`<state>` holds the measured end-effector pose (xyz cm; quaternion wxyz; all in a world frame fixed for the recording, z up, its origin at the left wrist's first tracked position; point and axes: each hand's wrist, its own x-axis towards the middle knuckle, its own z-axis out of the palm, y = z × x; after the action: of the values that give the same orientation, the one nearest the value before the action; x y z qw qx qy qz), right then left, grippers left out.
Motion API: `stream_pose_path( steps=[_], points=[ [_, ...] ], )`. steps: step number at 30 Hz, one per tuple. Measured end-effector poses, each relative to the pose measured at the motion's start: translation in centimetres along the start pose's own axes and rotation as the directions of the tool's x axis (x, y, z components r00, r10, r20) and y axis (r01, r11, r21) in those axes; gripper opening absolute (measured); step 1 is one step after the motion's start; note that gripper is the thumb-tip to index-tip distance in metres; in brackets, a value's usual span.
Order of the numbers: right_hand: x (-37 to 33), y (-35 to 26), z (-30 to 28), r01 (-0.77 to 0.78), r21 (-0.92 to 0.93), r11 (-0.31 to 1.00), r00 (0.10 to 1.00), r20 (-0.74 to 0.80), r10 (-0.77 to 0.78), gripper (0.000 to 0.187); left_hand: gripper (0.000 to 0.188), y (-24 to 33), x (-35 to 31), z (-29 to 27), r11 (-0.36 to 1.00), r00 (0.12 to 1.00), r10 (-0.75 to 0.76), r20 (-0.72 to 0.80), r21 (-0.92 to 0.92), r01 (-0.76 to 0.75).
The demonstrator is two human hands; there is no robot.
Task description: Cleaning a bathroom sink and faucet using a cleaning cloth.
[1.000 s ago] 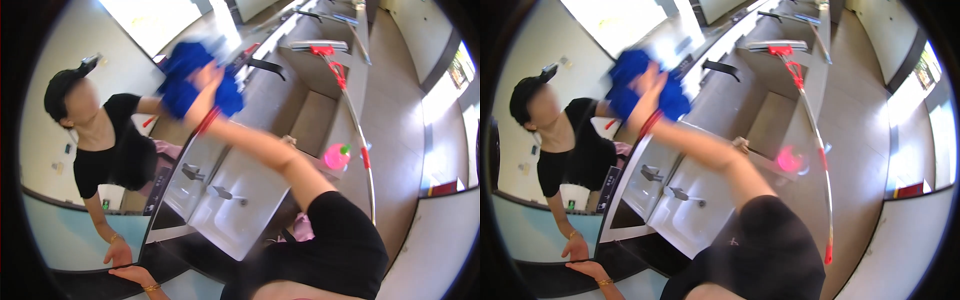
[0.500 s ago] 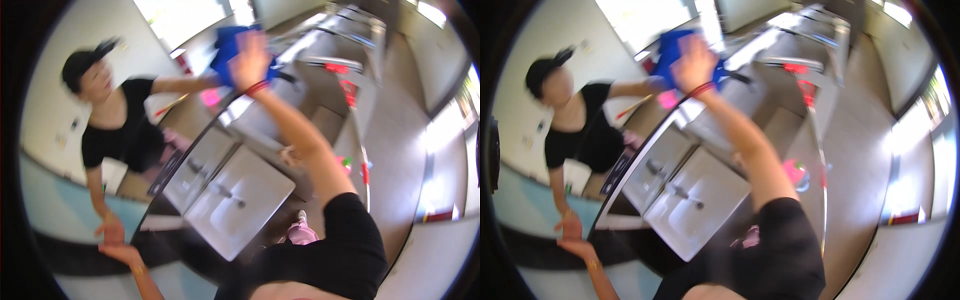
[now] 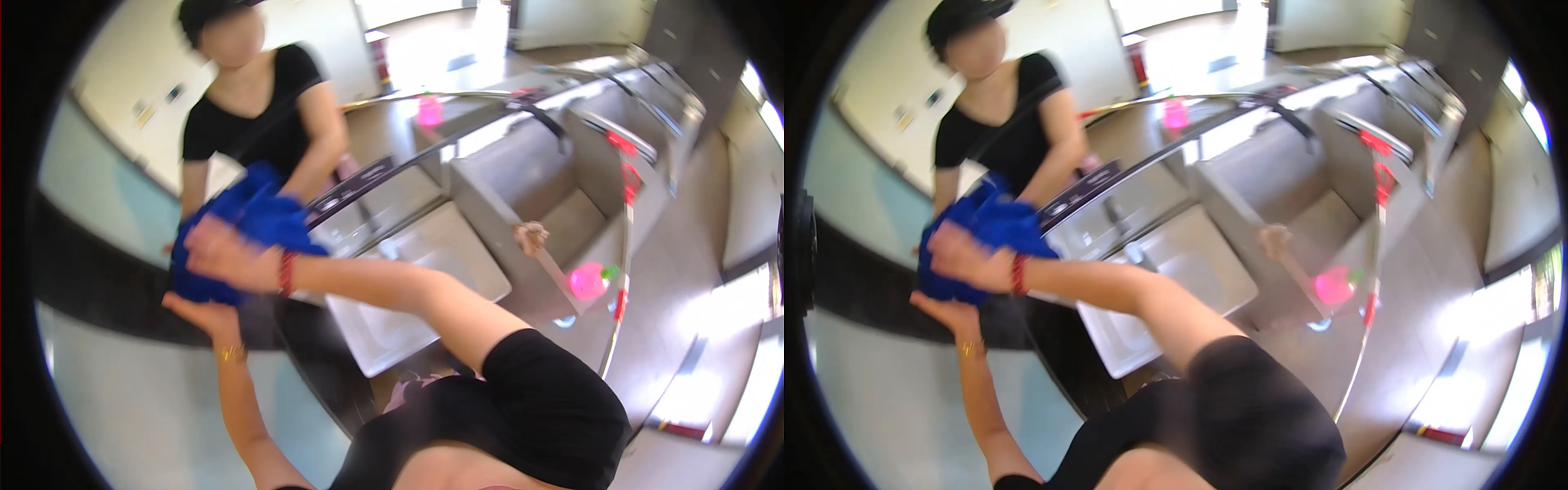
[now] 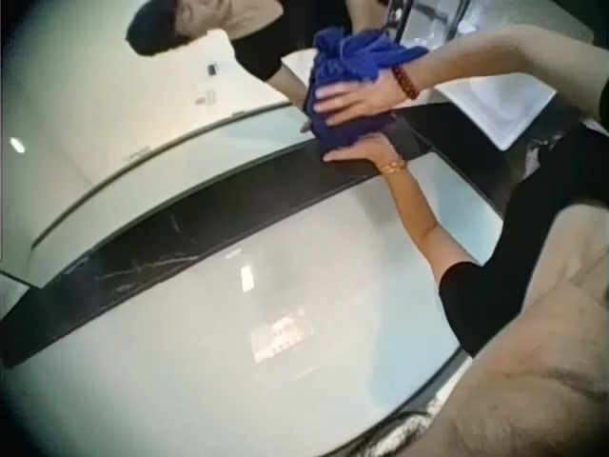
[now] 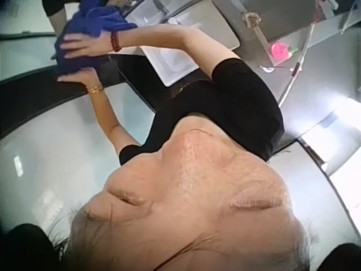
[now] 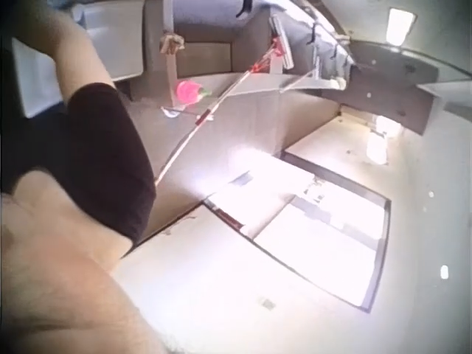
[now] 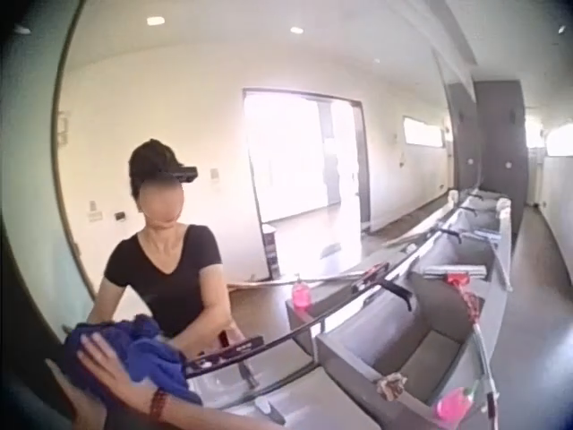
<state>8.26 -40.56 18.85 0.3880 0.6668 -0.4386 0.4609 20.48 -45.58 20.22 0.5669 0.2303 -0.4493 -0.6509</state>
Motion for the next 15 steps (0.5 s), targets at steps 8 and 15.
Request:
stream_pose_path(
  steps=[8,15],
  points=[
    [-5.0,12.5,-18.7,0.146,-0.15,0.978,0.967,0.233,-0.108,0.056,0.076,-1.4,1.7,-0.7,0.892,0.901,0.42,-0.106,0.232,-0.388],
    [-12.3,29.8,-42.4,-0.609,-0.587,0.534,0.787,-0.53,0.315,0.06,0.059,-7.8,7.5,4.2,0.803,0.833,0.552,-0.031,0.291,-0.521]
  ],
)
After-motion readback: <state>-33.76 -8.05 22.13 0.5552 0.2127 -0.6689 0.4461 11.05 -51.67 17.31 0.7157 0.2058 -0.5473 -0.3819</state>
